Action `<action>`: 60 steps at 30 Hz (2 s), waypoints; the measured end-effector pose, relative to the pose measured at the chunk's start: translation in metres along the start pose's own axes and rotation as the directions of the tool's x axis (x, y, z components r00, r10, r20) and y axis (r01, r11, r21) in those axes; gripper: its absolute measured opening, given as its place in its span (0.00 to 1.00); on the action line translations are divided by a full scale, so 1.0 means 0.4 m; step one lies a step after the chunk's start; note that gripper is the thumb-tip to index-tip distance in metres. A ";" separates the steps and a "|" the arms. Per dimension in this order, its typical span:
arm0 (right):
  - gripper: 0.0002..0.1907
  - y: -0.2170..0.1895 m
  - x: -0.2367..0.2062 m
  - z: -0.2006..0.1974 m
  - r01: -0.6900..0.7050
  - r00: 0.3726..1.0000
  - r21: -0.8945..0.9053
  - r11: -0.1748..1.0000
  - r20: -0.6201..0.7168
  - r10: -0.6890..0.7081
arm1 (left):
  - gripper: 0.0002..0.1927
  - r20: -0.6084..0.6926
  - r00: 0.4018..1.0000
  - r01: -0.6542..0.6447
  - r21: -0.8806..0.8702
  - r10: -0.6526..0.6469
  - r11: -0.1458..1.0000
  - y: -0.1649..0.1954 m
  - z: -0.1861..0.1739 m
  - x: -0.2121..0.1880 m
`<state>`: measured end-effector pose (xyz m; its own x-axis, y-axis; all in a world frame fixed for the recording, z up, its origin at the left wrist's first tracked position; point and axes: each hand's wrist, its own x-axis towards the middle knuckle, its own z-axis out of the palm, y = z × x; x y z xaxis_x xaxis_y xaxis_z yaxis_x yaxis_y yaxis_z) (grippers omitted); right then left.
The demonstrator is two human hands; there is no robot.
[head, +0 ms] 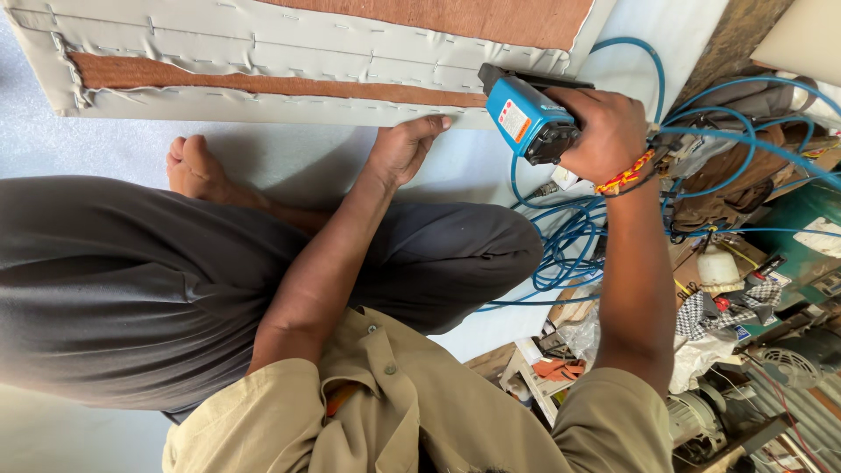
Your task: The person sits on the floor and uses a pneumatic nail gun to staple fabric strips onto wooden frame panels, pressing the fabric flat with one hand while stapling. They reposition and stack finished frames, then pause to reload or clear the nail gun before resuming stapling.
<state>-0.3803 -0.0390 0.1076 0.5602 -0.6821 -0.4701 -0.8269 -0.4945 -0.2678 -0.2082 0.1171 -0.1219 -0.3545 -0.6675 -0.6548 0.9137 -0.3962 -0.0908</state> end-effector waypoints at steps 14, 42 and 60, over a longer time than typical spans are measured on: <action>0.23 0.025 0.006 -0.005 0.049 0.998 0.014 0.999 0.028 -0.049 | 0.19 0.015 1.000 -0.020 -0.027 0.021 0.999 -0.005 -0.008 0.000; 0.30 0.377 -0.284 0.312 -0.419 0.734 0.253 0.872 -0.471 0.489 | 0.10 0.525 0.757 -0.364 0.833 0.388 -0.416 0.006 0.221 -0.234; 0.19 0.309 -0.061 -0.061 -0.188 0.766 0.203 0.961 -0.582 0.273 | 0.51 0.796 0.583 -0.082 0.257 0.162 -0.963 0.456 0.495 0.302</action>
<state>-0.4949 -0.0966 0.1063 0.2325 -0.9709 0.0567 -0.9102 -0.2377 -0.3393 -0.1238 -0.1608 -0.0689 -0.2167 -0.9554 0.2005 -0.9018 0.2746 0.3337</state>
